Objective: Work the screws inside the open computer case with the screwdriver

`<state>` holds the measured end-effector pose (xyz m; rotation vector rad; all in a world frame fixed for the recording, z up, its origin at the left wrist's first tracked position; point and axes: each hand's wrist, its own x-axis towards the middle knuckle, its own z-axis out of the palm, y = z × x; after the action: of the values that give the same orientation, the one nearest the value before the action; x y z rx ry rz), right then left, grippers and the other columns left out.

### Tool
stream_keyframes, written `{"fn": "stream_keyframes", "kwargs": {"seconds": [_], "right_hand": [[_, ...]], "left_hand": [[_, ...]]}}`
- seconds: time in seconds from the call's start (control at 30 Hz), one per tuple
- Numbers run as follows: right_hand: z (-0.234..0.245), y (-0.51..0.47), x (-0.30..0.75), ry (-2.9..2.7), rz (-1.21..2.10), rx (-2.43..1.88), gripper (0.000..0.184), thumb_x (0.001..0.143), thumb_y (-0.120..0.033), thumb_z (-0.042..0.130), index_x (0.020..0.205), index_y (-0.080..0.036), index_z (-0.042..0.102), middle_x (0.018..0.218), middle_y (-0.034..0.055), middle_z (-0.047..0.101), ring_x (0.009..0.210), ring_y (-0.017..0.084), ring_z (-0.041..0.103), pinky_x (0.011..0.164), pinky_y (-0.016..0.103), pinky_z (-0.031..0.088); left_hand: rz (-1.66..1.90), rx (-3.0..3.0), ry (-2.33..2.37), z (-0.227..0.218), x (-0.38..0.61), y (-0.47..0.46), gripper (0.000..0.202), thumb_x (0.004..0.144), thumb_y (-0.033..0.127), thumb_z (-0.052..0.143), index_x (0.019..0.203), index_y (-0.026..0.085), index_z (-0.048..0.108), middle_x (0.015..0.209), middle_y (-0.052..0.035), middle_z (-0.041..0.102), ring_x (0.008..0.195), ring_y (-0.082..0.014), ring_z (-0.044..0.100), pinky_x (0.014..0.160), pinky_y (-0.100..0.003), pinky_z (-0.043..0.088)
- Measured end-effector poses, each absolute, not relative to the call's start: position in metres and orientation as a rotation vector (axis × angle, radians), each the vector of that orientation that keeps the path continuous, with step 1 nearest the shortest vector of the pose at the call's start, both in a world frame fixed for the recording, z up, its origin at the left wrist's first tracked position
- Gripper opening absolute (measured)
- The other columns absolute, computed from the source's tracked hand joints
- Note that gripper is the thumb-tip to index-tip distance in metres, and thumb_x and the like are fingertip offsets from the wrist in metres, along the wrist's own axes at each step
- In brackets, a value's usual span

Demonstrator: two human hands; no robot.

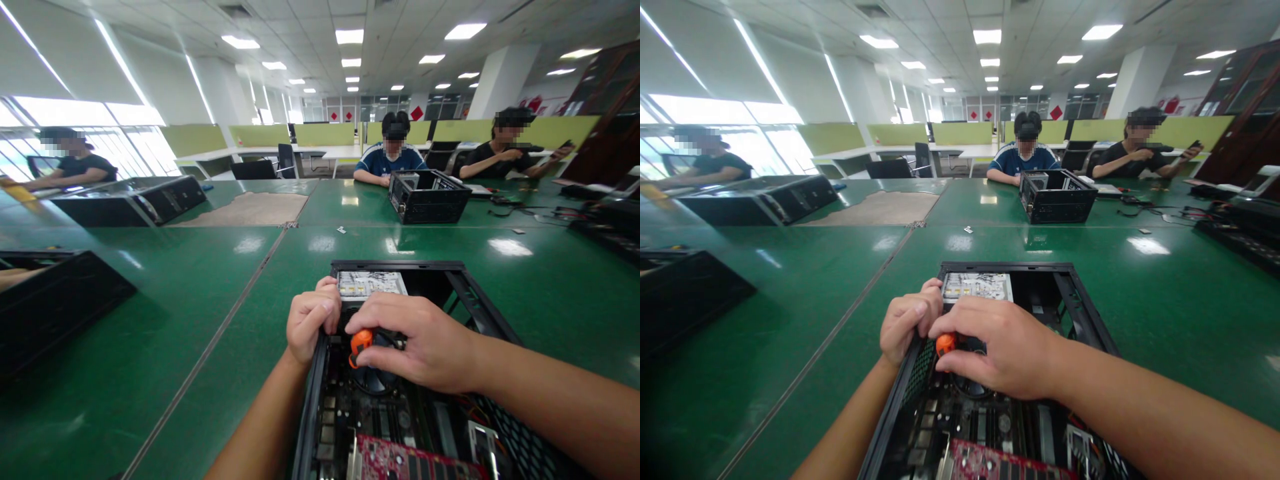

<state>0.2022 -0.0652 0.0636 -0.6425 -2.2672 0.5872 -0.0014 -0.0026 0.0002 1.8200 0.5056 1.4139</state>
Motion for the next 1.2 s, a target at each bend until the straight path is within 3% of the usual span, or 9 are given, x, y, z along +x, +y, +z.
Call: {"fn": "stream_keyframes", "kwargs": {"seconds": [0.07, 0.23, 0.53, 1.2], "right_hand": [[0.063, -0.065, 0.202, -2.277, 0.588, -0.645, 0.019, 0.092, -0.024, 0.069, 0.109, -0.015, 0.068, 0.098, 0.0078, 0.072, 0.089, 0.018, 0.065, 0.084, 0.033, 0.055], [0.063, -0.065, 0.203, -2.307, 0.595, -0.643, 0.035, 0.097, -0.012, 0.056, 0.13, -0.02, 0.06, 0.121, 0.0074, 0.071, 0.113, 0.018, 0.065, 0.102, 0.037, 0.051], [0.058, -0.049, 0.211, -2.071, 0.344, -0.935, 0.028, 0.095, -0.014, 0.056, 0.121, -0.022, 0.061, 0.117, 0.0073, 0.072, 0.108, 0.022, 0.067, 0.099, 0.041, 0.052], [0.053, -0.042, 0.208, -2.13, 0.382, -0.991, 0.026, 0.096, -0.013, 0.056, 0.12, -0.02, 0.064, 0.118, 0.0064, 0.074, 0.106, 0.019, 0.068, 0.096, 0.035, 0.052]], "left_hand": [[1.417, 1.82, 0.499, 0.001, -0.001, -0.003, 0.061, 0.095, 0.045, 0.048, 0.04, 0.02, 0.039, 0.04, 0.0006, 0.047, 0.049, -0.0151, 0.045, 0.099, -0.046, 0.037], [1.424, 1.813, 0.513, 0.001, 0.0, -0.004, 0.063, 0.095, 0.048, 0.047, 0.04, 0.02, 0.038, 0.041, 0.0002, 0.047, 0.051, -0.0154, 0.046, 0.098, -0.046, 0.037], [1.422, 1.828, 0.497, 0.002, -0.001, -0.005, 0.062, 0.095, 0.047, 0.047, 0.04, 0.02, 0.04, 0.039, 0.0003, 0.048, 0.049, -0.0157, 0.045, 0.1, -0.047, 0.037], [1.424, 1.841, 0.464, 0.0, -0.002, -0.003, 0.06, 0.096, 0.043, 0.046, 0.041, 0.02, 0.041, 0.04, 0.0001, 0.049, 0.051, -0.0155, 0.046, 0.1, -0.045, 0.036]]}}
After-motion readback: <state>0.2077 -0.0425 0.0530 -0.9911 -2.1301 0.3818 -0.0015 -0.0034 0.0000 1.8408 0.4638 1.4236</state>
